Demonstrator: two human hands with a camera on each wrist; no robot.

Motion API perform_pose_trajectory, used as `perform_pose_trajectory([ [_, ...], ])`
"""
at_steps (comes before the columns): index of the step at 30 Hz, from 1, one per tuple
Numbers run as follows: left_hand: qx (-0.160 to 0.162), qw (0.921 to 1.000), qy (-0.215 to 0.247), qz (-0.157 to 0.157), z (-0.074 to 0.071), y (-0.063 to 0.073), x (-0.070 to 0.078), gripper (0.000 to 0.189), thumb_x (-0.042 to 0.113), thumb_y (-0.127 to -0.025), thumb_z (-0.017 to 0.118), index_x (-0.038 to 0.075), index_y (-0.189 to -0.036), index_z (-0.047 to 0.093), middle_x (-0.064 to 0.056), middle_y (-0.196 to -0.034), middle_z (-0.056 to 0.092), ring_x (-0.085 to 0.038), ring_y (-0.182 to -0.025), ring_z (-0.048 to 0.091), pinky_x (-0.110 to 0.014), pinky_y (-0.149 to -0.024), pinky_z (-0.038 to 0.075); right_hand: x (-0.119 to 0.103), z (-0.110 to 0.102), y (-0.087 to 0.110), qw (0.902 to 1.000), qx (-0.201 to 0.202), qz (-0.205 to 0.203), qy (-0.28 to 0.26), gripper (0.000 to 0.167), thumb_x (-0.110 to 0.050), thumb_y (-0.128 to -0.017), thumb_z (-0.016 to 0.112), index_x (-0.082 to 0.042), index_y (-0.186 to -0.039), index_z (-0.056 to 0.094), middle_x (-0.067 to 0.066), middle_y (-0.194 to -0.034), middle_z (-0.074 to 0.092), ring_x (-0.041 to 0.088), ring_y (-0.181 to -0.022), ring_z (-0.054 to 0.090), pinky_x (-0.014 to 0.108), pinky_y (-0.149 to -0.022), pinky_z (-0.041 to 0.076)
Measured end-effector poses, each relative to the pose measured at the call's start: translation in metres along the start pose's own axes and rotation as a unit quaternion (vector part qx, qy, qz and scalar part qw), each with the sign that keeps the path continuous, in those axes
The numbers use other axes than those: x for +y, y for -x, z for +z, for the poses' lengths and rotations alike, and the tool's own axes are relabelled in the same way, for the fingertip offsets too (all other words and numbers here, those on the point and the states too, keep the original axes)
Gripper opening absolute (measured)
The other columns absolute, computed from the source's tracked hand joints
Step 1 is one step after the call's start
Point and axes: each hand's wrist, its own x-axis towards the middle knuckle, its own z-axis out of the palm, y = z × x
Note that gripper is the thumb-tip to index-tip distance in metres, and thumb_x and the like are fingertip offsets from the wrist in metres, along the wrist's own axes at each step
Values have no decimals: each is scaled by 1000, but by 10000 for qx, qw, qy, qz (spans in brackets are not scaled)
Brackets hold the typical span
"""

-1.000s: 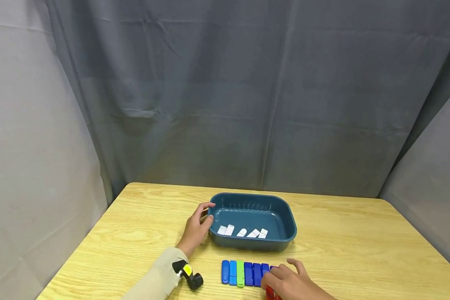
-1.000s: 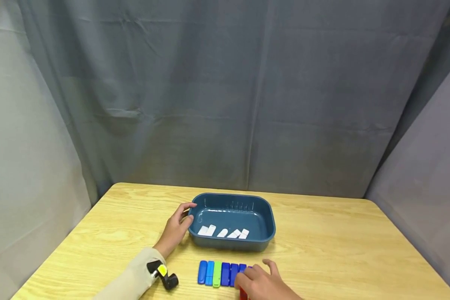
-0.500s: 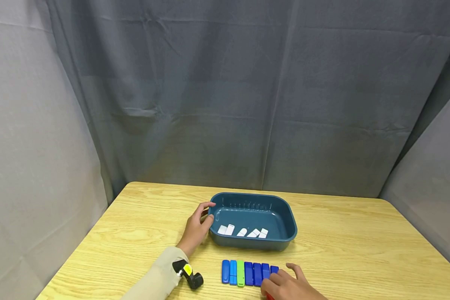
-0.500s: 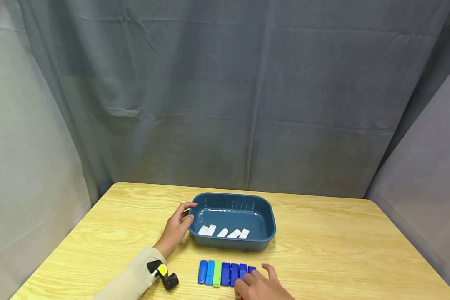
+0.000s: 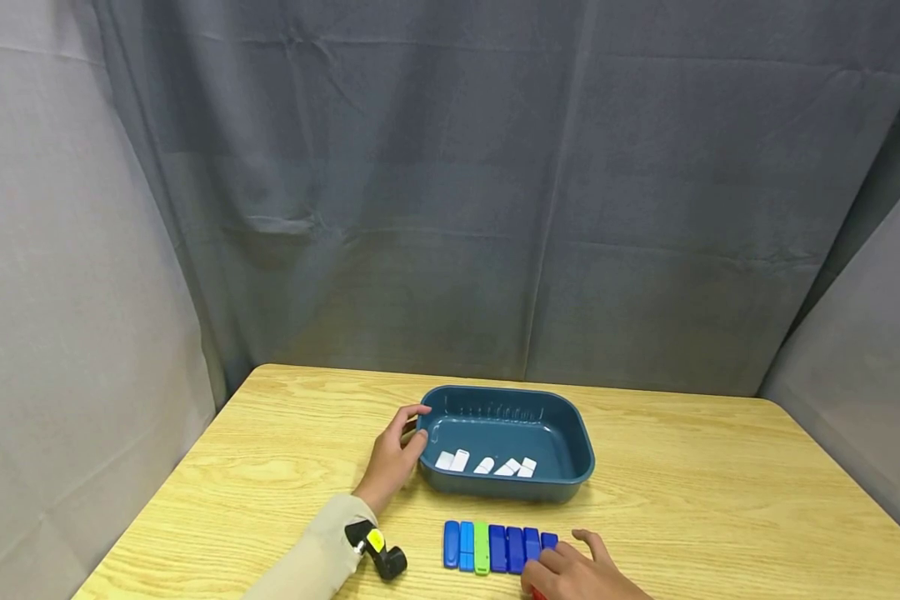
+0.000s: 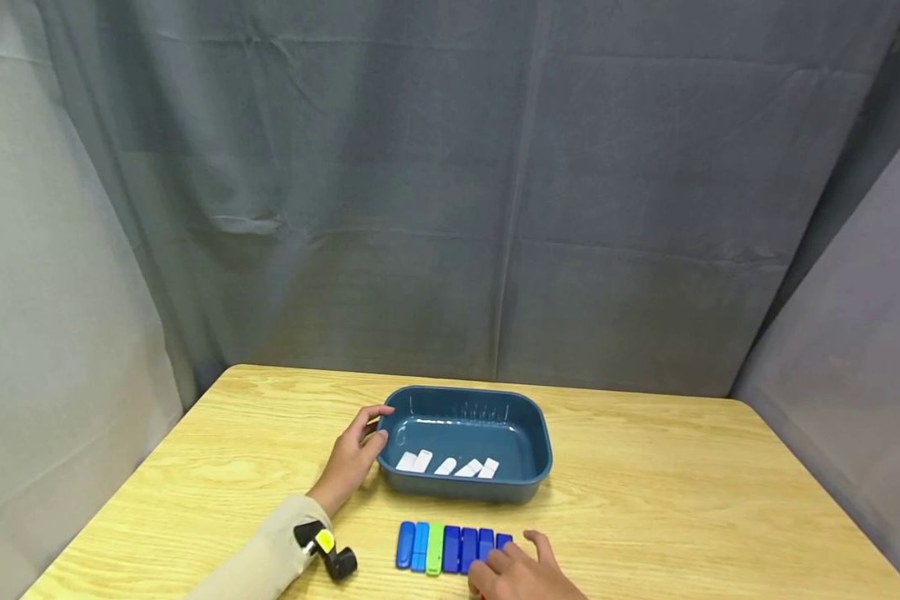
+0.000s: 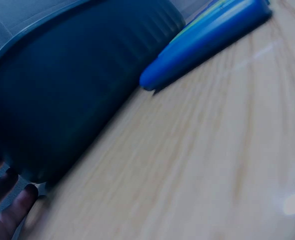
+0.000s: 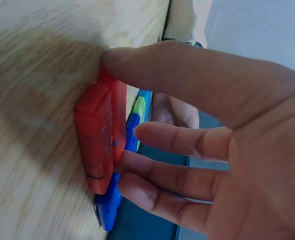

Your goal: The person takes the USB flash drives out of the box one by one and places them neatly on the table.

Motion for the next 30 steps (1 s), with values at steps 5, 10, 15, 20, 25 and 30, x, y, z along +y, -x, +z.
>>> perform_pose_trajectory([
  [5,8,10000,11,29,0,0,1,34,5,-94,52,2,-127,54,-19,-137,51,-43,-125,48,-48,-103,42,0,0,0,10000,-23,24,57,31,-60,-87,57,-29,-84,59,-22,-73,45,3,-75,48,70,-83,40],
  [10,-12,10000,-34,-4,0,0,3,34,5,-95,52,2,-128,53,-19,-138,50,-43,-126,48,-49,-104,41,0,1,0,10000,-10,30,73,30,-59,-87,58,-29,-84,59,-22,-74,46,3,-75,49,71,-83,40],
  [15,-18,10000,-62,-21,0,1,4,34,4,-95,52,2,-129,53,-19,-138,50,-43,-126,48,-49,-104,41,-1,0,0,9999,18,22,124,30,-59,-87,58,-29,-84,59,-22,-73,45,3,-75,48,71,-83,40],
  [20,1,10000,-24,-20,0,1,3,34,4,-94,52,3,-128,54,-19,-138,50,-42,-125,48,-49,-103,42,-2,-1,1,9998,37,8,174,31,-59,-88,57,-29,-85,59,-22,-73,45,2,-74,48,70,-82,40],
  [25,-24,10000,-16,-72,0,0,2,34,5,-95,52,5,-128,54,-18,-139,50,-41,-126,48,-49,-103,42,-2,-2,1,9998,116,-37,162,31,-60,-88,56,-30,-85,59,-23,-73,44,1,-73,47,70,-82,41],
  [30,-48,9999,-23,-86,0,1,1,34,5,-95,52,4,-129,53,-18,-140,49,-41,-126,48,-49,-103,42,-3,-6,2,9998,160,-95,-6,30,-60,-88,56,-30,-88,60,-25,-77,47,-1,-76,47,71,-82,39],
])
